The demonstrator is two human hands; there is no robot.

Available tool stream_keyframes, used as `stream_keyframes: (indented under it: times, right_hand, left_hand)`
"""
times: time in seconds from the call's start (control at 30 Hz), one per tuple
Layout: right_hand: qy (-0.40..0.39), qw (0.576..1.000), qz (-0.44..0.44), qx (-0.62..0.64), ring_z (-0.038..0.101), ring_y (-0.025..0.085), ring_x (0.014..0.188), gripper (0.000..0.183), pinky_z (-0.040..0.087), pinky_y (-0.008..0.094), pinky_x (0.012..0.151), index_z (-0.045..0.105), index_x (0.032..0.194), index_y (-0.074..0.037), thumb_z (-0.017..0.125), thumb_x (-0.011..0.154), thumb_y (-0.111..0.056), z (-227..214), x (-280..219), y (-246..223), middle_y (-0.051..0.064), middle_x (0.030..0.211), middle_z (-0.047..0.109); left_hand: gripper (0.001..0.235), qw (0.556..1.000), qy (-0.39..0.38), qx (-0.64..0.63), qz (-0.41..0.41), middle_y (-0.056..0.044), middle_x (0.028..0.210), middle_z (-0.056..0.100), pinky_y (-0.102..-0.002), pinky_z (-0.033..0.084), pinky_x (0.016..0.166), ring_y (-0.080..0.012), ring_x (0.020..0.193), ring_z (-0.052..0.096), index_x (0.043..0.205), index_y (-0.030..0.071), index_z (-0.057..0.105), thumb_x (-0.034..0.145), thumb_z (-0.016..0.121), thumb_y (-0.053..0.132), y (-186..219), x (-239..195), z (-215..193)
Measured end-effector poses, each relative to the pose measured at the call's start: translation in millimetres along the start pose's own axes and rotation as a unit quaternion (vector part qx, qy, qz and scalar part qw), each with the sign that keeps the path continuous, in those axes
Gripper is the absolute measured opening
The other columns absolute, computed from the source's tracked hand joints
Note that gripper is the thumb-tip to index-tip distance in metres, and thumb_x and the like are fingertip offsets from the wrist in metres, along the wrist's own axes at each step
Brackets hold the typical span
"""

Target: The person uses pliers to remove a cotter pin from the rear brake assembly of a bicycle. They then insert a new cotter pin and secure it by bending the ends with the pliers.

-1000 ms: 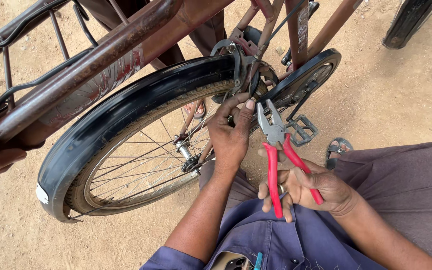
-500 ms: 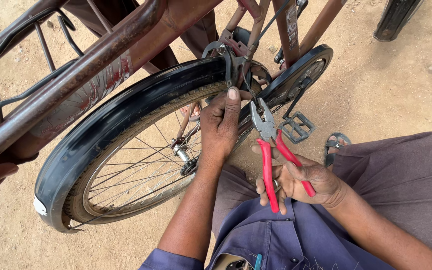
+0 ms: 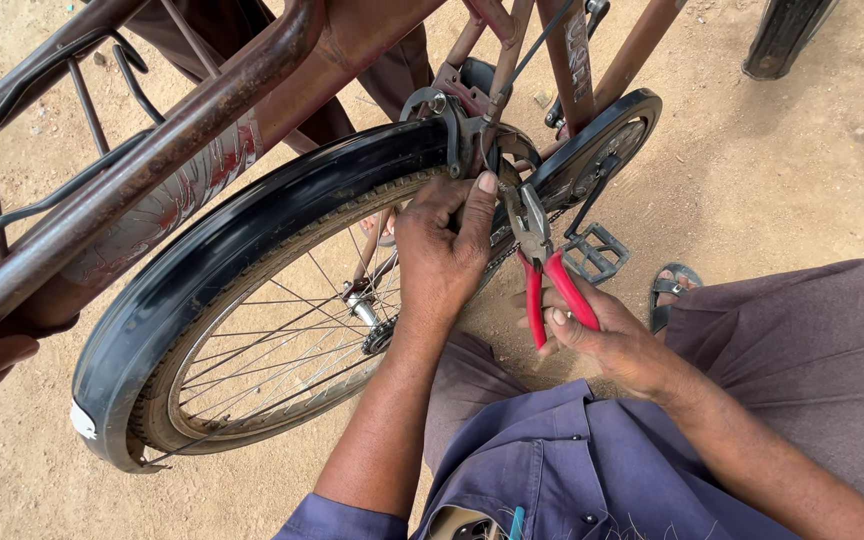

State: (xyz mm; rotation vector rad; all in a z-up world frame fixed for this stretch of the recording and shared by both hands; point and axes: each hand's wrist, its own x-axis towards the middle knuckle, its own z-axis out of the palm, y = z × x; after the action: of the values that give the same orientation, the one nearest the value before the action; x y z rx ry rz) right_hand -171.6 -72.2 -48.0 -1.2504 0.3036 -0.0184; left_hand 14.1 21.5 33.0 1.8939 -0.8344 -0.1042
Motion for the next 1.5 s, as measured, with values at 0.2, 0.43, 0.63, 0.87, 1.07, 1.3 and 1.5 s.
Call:
stream_keyframes:
  times: [0.2,0.43,0.63,0.87,1.07,1.3,1.5]
  right_hand:
    - [0.045,0.988,0.005,-0.148,0.056,0.019,0.133,0.081,0.044,0.037,0.108,0.027,0.162,-0.008,0.053,0.098,-0.052,-4,1,3,0.010,0.143,0.062]
    - [0.087,0.974,0.088,-0.189,0.070,0.024,0.106,0.086,0.060,0.041,0.091,0.021,0.164,-0.018,0.053,0.092,-0.054,-2,9,12,0.014,0.121,0.065]
    - [0.215,0.850,-0.162,-0.453,0.063,0.040,0.116,0.080,0.055,0.049,0.093,0.028,0.160,-0.004,0.068,0.095,-0.029,13,4,7,0.029,0.133,0.056]
    - [0.226,0.794,-0.219,-0.520,0.063,0.044,0.109,0.102,0.054,0.050,0.086,0.031,0.152,0.009,0.084,0.073,-0.029,28,-6,-9,0.033,0.126,0.056]
    - [0.037,0.996,0.063,-0.049,0.071,0.033,0.088,0.070,0.057,0.045,0.079,0.055,0.137,0.013,0.082,0.082,-0.021,-10,-7,-1,0.025,0.101,0.072]
    - [0.366,0.743,-0.163,-0.536,0.072,0.036,0.094,0.085,0.060,0.046,0.077,0.047,0.146,0.011,0.082,0.077,-0.024,25,-2,30,0.024,0.112,0.069]
    - [0.025,1.000,0.011,0.014,0.070,0.022,0.096,0.054,0.058,0.039,0.085,0.066,0.120,0.014,0.085,0.084,-0.022,-16,-10,41,0.016,0.107,0.070]
  left_hand:
    - [0.021,0.992,-0.024,0.093,0.081,-0.012,0.088,0.064,-0.038,0.054,0.069,-0.0262,0.075,0.067,0.111,0.003,0.075,0.095,0.067,0.014,14,-10,-8]
    - [0.038,0.965,-0.038,0.215,0.143,-0.017,0.101,0.067,-0.043,0.056,0.077,-0.0319,0.090,0.069,0.121,0.000,0.071,0.085,0.066,0.011,3,-17,-4]
    - [0.042,0.976,-0.053,-0.127,-0.170,-0.005,0.083,0.069,-0.029,0.051,0.067,-0.0135,0.074,0.062,0.115,0.003,0.075,0.098,0.067,0.041,2,-36,22]
    - [0.054,0.871,-0.050,-0.347,-0.344,-0.004,0.060,0.058,-0.030,0.041,0.047,-0.0151,0.054,0.052,0.065,0.007,0.058,0.095,0.071,0.049,-20,-39,85]
    - [0.050,0.704,-0.264,-0.610,-0.250,0.005,0.064,0.045,-0.024,0.036,0.054,-0.0085,0.060,0.041,0.072,0.012,0.053,0.105,0.076,0.043,-33,-43,74]
    - [0.043,0.756,-0.042,-0.520,-0.395,0.001,0.062,0.057,-0.031,0.052,0.058,-0.0125,0.057,0.055,0.072,0.010,0.062,0.090,0.073,0.047,5,-32,75]
    - [0.044,0.753,-0.123,-0.542,-0.353,0.000,0.051,0.047,-0.036,0.051,0.049,-0.0143,0.043,0.050,0.065,0.010,0.053,0.092,0.079,0.033,-2,-33,68]
